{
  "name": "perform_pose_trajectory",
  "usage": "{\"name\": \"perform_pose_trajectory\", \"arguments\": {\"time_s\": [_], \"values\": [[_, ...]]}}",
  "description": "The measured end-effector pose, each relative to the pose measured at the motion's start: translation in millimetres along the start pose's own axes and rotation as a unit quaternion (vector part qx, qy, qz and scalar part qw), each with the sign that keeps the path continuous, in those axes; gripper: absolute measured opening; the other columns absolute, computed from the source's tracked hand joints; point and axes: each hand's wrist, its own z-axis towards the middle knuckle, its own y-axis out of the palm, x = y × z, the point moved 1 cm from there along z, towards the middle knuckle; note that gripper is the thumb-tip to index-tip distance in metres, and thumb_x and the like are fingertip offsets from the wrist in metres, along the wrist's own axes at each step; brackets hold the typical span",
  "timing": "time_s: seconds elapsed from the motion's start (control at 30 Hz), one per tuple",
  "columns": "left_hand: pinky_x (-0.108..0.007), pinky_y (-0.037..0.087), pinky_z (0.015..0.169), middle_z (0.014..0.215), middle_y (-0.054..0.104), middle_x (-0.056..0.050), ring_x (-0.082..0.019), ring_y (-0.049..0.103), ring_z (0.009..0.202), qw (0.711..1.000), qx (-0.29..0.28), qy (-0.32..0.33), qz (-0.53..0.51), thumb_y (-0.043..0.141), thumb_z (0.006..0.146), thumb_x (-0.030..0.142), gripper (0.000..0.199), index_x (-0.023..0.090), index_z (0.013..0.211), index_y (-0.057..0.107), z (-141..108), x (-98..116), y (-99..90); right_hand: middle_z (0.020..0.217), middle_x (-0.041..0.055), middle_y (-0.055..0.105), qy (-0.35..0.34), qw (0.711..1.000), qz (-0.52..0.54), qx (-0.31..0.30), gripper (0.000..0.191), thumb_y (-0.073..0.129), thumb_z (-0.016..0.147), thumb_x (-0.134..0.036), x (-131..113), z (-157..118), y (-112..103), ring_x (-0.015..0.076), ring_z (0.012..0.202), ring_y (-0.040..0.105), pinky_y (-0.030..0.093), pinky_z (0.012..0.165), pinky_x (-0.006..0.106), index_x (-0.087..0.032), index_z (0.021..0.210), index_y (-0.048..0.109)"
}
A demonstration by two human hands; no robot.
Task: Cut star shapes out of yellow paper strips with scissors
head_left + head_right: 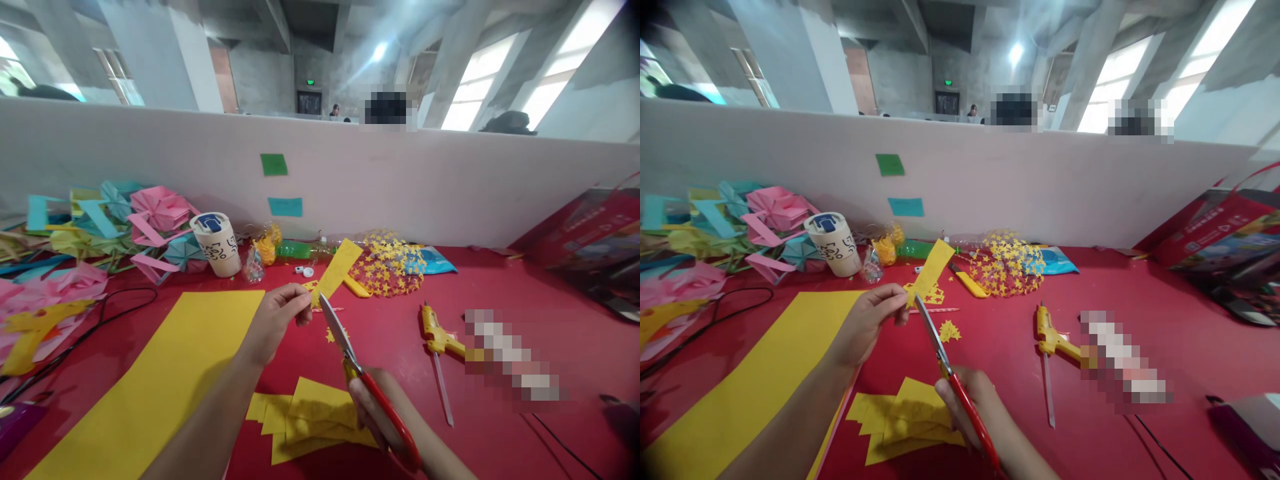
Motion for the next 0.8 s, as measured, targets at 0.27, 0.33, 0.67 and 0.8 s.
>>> {"name": "perform_pose_trajectory", "arguments": {"time_s": [0.27, 0.33, 0.67, 0.8], "values": [[-0.023, 0.040, 0.059, 0.061, 0.057, 0.002, -0.010, 0.049, 0.058, 0.999, 0.000, -0.010, -0.041, 0.061, 0.082, 0.029, 0.019, 0.017, 0.068, 0.058, -1, -4, 10.5, 0.043, -0.0059, 0.042, -0.020, 1.000, -0.014, 0.001, 0.055, 0.035, 0.082, -0.074, 3, 2, 0, 0.0075, 0.036, 0.038, 0.031, 0.041, 0.019, -0.022, 0.065, 0.038], [-0.022, 0.039, 0.059, 0.060, 0.056, 0.002, -0.010, 0.049, 0.059, 0.999, 0.007, 0.003, -0.045, 0.060, 0.083, 0.028, 0.019, 0.017, 0.068, 0.058, 0, -4, 9.7, 0.043, -0.0065, 0.040, -0.015, 1.000, -0.005, -0.002, 0.055, 0.037, 0.080, -0.075, 5, 3, 0, 0.0075, 0.036, 0.037, 0.032, 0.042, 0.020, -0.022, 0.064, 0.038], [-0.023, 0.041, 0.061, 0.061, 0.058, 0.001, -0.010, 0.050, 0.060, 1.000, -0.016, 0.011, 0.000, 0.060, 0.082, 0.025, 0.017, 0.016, 0.067, 0.061, 3, -2, 2.8, 0.052, -0.0063, 0.038, 0.035, 0.999, 0.021, -0.016, 0.053, 0.044, 0.079, -0.071, 10, 0, -3, 0.0053, 0.037, 0.032, 0.025, 0.032, 0.016, -0.021, 0.066, 0.037], [-0.024, 0.041, 0.061, 0.061, 0.057, 0.001, -0.011, 0.050, 0.060, 0.999, -0.026, 0.012, 0.025, 0.059, 0.082, 0.025, 0.017, 0.017, 0.067, 0.062, 2, 1, 0.0, 0.054, -0.0053, 0.042, 0.041, 0.999, 0.019, -0.024, 0.055, 0.043, 0.078, -0.074, 7, 1, -5, 0.0050, 0.036, 0.034, 0.027, 0.030, 0.016, -0.020, 0.069, 0.041]]}}
